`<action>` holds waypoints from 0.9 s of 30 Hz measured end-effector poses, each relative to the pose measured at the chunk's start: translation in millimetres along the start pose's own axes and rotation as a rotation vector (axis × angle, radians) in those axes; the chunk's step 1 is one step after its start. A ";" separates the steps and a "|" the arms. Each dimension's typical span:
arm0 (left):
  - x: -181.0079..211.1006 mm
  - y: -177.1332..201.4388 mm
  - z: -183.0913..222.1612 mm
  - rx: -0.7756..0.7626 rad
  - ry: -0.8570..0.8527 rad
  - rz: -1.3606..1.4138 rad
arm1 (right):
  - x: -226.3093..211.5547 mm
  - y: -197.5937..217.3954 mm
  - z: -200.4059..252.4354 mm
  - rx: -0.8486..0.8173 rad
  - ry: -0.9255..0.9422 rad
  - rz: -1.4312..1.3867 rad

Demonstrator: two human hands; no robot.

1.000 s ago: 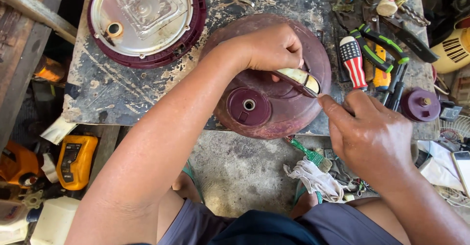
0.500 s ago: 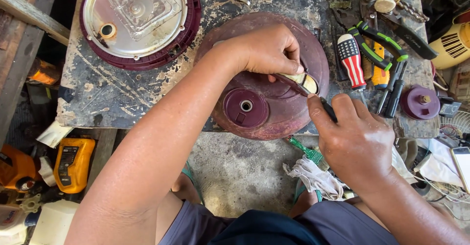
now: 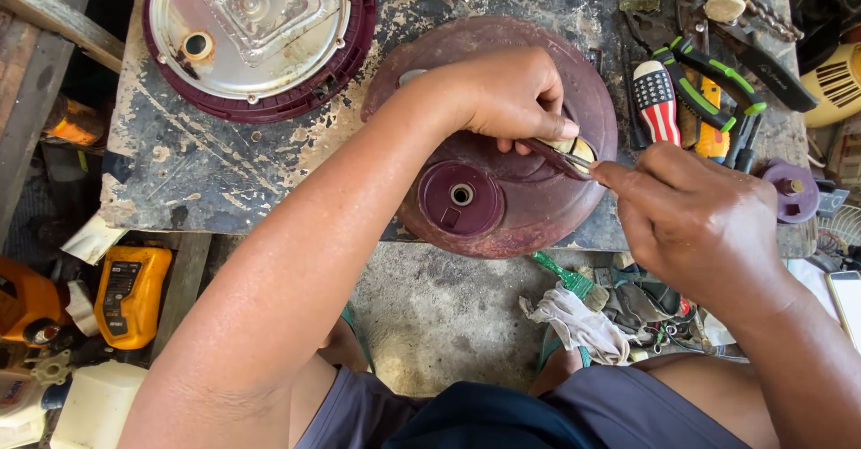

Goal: Disassembling the handle and internal components of a rice cooker lid using a screwdriver on a repair bench.

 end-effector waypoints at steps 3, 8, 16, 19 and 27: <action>-2.7 -1.5 -2.9 -0.011 -0.037 0.031 | 14.3 -8.3 4.2 -0.012 -0.018 -0.157; -4.2 2.6 -3.5 0.034 -0.133 0.058 | 33.8 -21.9 7.3 -0.009 0.025 -0.298; -12.8 1.2 -16.9 0.104 -0.363 0.092 | 21.4 -18.3 3.4 0.072 0.097 -0.277; -12.7 0.3 -17.1 0.113 -0.460 0.103 | 13.3 -10.5 -0.6 0.117 0.106 -0.182; -10.0 -1.3 -9.3 0.035 -0.534 0.078 | 15.1 -22.1 2.9 -0.010 -0.066 -0.151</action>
Point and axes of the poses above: each hand's wrist, its own z-axis away from the middle knuckle, its own y-axis out of the back of the hand, x = y × z, the point moved 7 cm from there along -z, towards the middle knuckle
